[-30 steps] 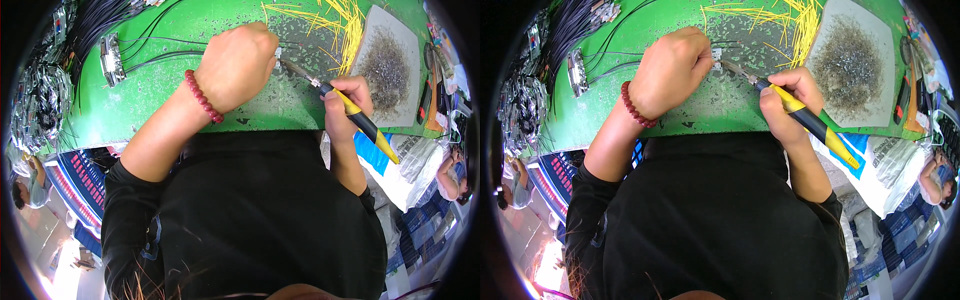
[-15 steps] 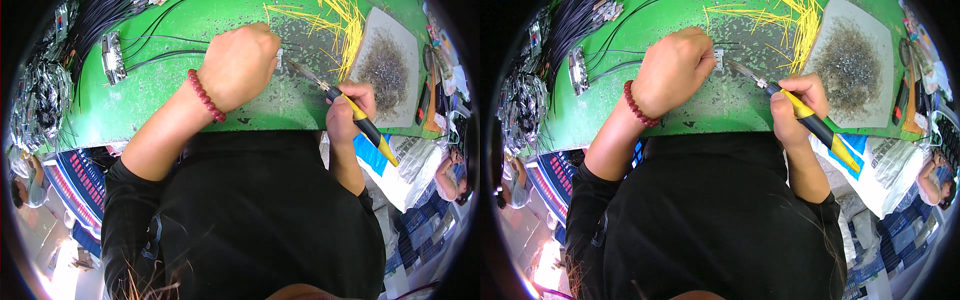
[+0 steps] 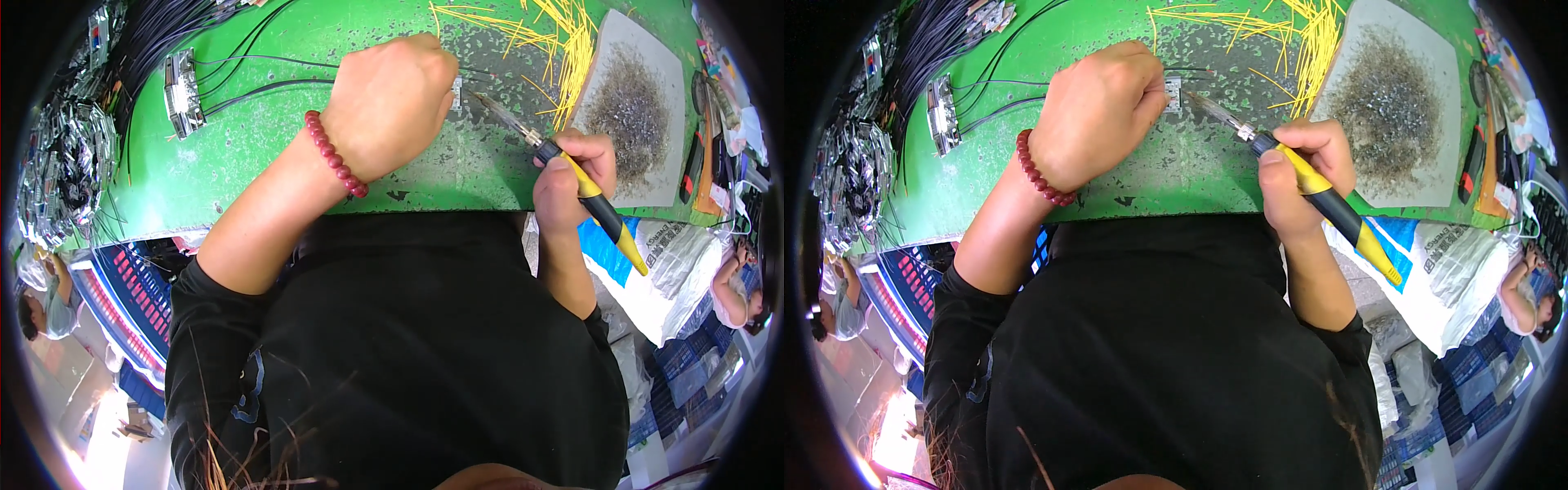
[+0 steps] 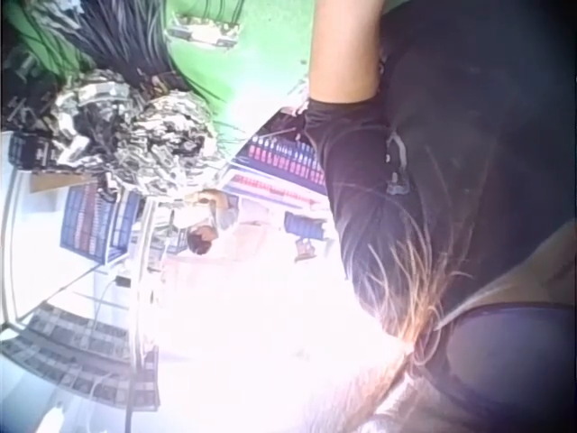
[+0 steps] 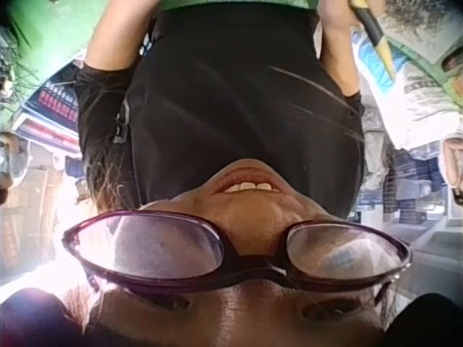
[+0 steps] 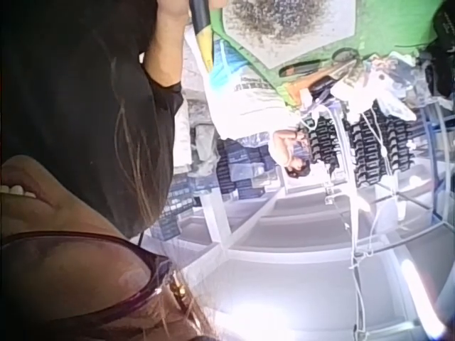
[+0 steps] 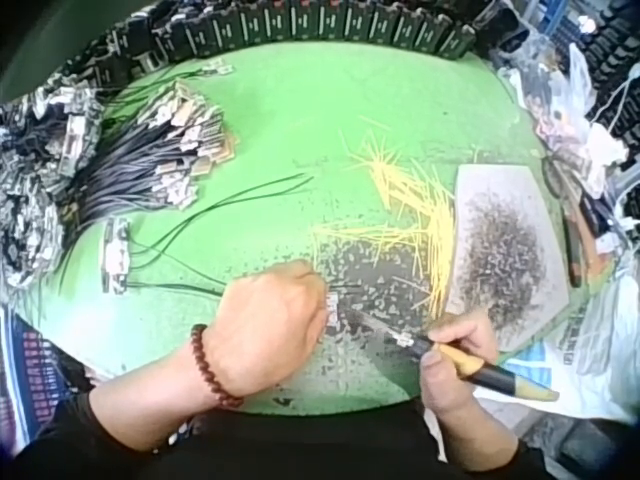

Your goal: The person solders wires to a circuit board using a soldering iron, then places the board into a plastic toy car shell and solders more wires to it.

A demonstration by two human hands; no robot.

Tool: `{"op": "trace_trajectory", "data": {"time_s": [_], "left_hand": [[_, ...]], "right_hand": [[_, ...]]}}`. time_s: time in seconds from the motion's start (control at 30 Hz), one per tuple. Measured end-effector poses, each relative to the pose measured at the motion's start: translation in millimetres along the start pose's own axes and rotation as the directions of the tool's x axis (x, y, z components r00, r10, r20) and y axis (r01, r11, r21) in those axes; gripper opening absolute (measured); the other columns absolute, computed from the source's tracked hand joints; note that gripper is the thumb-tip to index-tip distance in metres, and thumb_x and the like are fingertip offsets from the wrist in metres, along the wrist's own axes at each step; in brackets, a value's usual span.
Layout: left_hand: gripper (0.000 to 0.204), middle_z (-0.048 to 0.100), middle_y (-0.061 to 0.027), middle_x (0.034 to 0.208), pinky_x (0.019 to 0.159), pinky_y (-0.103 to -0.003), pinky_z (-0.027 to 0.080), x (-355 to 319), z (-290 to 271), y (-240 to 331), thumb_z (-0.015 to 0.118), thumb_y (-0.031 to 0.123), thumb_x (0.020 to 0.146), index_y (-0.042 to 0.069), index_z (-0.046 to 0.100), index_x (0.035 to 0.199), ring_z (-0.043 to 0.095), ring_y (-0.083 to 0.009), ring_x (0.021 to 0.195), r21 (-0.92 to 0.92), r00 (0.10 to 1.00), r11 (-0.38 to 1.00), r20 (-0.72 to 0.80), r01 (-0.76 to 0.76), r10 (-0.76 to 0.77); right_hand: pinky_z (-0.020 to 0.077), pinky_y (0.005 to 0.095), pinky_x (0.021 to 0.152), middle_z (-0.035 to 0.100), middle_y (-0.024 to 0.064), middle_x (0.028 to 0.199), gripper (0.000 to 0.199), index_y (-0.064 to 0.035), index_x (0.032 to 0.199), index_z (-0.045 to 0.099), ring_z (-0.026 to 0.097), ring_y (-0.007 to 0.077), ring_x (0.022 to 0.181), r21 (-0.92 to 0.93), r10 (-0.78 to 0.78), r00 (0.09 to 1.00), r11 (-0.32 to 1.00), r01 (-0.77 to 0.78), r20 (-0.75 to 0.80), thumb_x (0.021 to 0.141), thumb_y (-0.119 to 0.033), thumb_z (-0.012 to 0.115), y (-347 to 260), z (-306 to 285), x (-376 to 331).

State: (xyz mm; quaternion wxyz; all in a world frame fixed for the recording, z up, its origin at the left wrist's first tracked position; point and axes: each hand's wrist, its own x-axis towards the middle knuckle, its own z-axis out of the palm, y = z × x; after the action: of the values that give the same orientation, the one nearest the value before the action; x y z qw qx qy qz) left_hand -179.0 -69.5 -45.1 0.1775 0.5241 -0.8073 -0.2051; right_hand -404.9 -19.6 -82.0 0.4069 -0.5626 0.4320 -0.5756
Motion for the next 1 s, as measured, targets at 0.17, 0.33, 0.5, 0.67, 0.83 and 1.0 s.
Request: {"op": "trace_trajectory", "data": {"time_s": [0.17,0.33,0.5,0.67,0.83,1.0], "left_hand": [[0.010,0.061,-0.0120,0.082,0.065,-0.044,0.050,0,0,0,0.060,0.010,0.080,0.002,0.060,0.075,0.060,-0.0352,0.076,0.001,1.000,1.000,-0.004,-0.003,0.003],[0.010,0.061,-0.0117,0.081,0.065,-0.044,0.050,0,1,0,0.060,0.010,0.080,0.002,0.060,0.074,0.060,-0.0351,0.076,-0.004,1.000,1.000,-0.006,0.005,-0.005],[0.010,0.061,-0.0115,0.081,0.064,-0.044,0.050,0,1,0,0.060,0.010,0.080,0.002,0.060,0.074,0.060,-0.0350,0.076,-0.003,1.000,1.000,-0.022,-0.008,0.008],[0.010,0.061,-0.0115,0.081,0.064,-0.044,0.050,0,1,0,0.060,0.011,0.080,0.002,0.060,0.074,0.060,-0.0350,0.076,0.007,1.000,1.000,-0.010,-0.004,0.004],[0.010,0.061,-0.0113,0.082,0.064,-0.044,0.050,-1,1,0,0.060,0.010,0.080,0.002,0.060,0.074,0.060,-0.0351,0.075,0.012,1.000,1.000,-0.019,0.001,-0.001],[0.009,0.061,-0.0112,0.082,0.064,-0.044,0.050,-1,1,1,0.060,0.010,0.079,0.003,0.060,0.074,0.060,-0.0350,0.075,0.010,1.000,1.000,-0.017,0.006,-0.006]], "right_hand": [[0.0388,0.0208,0.063,0.055,0.0026,0.082,0.022,-0.0009,0.091,0.054,0.048,0.0059,0.069,-0.008,0.058,0.998,0.998,-0.058,0.030,0.079,-0.010,0.069,-5,2,2],[0.0393,0.0207,0.063,0.055,0.0022,0.082,0.019,-0.0012,0.092,0.055,0.048,0.0055,0.069,-0.004,0.176,0.982,0.984,-0.176,0.076,0.079,-0.005,0.068,-12,8,5],[0.0394,0.0209,0.064,0.055,0.0020,0.082,0.019,-0.0010,0.092,0.055,0.048,0.0055,0.069,-0.036,0.051,0.997,0.998,-0.050,0.049,0.079,-0.004,0.068,-3,-1,0],[0.0394,0.0206,0.063,0.055,0.0018,0.082,0.017,-0.0012,0.092,0.055,0.048,0.0053,0.069,-0.046,0.044,0.997,0.998,-0.042,0.059,0.079,-0.002,0.066,-6,3,2],[0.0389,0.0194,0.061,0.055,0.0016,0.082,0.017,-0.0013,0.091,0.055,0.048,0.0046,0.067,-0.040,0.124,0.989,0.992,-0.121,0.077,0.078,-0.001,0.066,-10,9,6],[0.0396,0.0204,0.063,0.055,0.0022,0.083,0.017,-0.0007,0.091,0.055,0.048,0.0054,0.069,-0.037,0.071,0.996,0.997,-0.069,0.058,0.078,-0.002,0.066,-5,3,3]]}}
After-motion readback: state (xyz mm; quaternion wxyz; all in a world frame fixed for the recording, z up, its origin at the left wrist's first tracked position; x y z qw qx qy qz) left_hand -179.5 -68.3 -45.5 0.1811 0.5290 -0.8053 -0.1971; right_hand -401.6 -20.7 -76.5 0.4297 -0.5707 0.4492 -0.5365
